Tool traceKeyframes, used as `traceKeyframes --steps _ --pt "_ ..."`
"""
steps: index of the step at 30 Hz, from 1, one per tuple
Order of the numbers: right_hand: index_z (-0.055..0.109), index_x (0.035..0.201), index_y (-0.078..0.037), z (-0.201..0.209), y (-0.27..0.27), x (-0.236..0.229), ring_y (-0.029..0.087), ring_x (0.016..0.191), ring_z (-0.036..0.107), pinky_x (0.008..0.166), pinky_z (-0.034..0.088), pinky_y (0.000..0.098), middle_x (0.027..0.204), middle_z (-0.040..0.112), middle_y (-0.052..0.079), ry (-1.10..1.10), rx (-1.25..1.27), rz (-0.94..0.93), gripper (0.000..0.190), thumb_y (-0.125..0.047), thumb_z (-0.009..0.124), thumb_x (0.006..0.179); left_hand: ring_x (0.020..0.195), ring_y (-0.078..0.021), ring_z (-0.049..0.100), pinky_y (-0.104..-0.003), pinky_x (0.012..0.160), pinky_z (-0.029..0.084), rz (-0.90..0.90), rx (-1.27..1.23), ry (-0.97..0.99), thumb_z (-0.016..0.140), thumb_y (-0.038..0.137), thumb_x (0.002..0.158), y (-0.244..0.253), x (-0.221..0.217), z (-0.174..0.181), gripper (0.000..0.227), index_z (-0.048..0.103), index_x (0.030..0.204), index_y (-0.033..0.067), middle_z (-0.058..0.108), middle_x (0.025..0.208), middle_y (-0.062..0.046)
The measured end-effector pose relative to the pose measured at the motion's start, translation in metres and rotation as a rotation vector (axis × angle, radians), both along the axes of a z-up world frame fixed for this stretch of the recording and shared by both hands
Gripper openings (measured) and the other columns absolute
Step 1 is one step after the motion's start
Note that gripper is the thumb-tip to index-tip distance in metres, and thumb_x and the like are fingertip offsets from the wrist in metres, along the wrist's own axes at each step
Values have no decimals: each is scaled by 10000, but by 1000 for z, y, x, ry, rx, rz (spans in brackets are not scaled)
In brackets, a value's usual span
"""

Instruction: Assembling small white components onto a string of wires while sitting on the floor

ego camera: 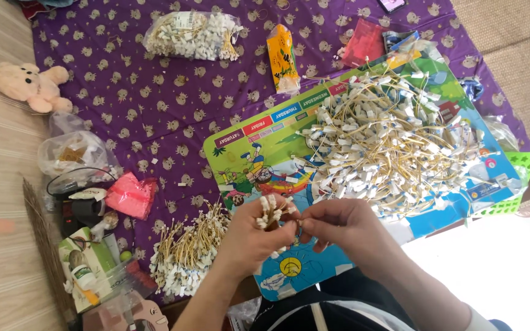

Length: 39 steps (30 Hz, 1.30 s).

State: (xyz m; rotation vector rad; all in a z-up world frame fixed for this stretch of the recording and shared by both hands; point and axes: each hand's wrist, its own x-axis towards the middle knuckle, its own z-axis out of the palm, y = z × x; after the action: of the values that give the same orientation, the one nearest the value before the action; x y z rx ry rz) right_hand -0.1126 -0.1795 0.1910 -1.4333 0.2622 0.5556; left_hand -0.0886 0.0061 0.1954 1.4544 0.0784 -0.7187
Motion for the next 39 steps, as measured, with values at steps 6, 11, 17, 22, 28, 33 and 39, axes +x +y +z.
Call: traceKeyframes --steps 6,11,17,22,28,33,39 --pt "795 785 -72 24 17 34 130 563 677 584 575 272 677 782 32 24 -331 220 189 -141 632 851 570 -113 396 -310 550 342 43 79 56 640 42 832 8 12 -14 301 732 1105 132 536 685 -35" --pt "808 914 -145 9 23 84 111 709 760 731 626 287 822 813 4 48 -432 498 168 -213 669 849 579 -136 420 -335 591 399 28 219 220 615 114 857 20 33 -6 277 736 1106 97 554 700 -44" --pt "677 973 -134 -89 -20 243 192 824 651 760 532 319 958 708 54 -156 -937 492 252 -15 457 943 558 -134 468 -307 616 420 -151 500 208 518 385 971 48 63 -14 335 686 860 117 519 620 0" --pt "236 1528 -317 -140 -29 314 428 1442 94 1092 99 754 1546 288 106 -151 -1213 542 647 -142 469 950 555 -140 470 -407 981 632 -76 315 167 434 346 979 63 78 -32 360 666 993 71 409 569 -16" --pt "664 1184 -71 -187 -54 327 271 809 658 728 606 289 1056 688 153 -39 -1130 673 334 81 498 937 555 -165 572 -369 826 585 -124 479 275 448 389 966 63 91 -32 379 709 1039 124 519 545 -30" --pt "646 1254 -85 -114 -64 305 117 476 428 396 359 203 1057 696 158 -171 -857 255 281 -52 463 1044 540 -148 554 -337 752 561 -108 596 363 432 396 991 53 94 -20 353 700 1118 205 464 552 -4" --pt "632 1242 89 -12 -90 215 96 452 451 326 340 200 819 670 148 -747 -637 235 242 50 512 1035 562 -133 306 -332 596 320 -70 598 333 645 438 876 42 84 -14 301 708 1030 188 426 711 10"
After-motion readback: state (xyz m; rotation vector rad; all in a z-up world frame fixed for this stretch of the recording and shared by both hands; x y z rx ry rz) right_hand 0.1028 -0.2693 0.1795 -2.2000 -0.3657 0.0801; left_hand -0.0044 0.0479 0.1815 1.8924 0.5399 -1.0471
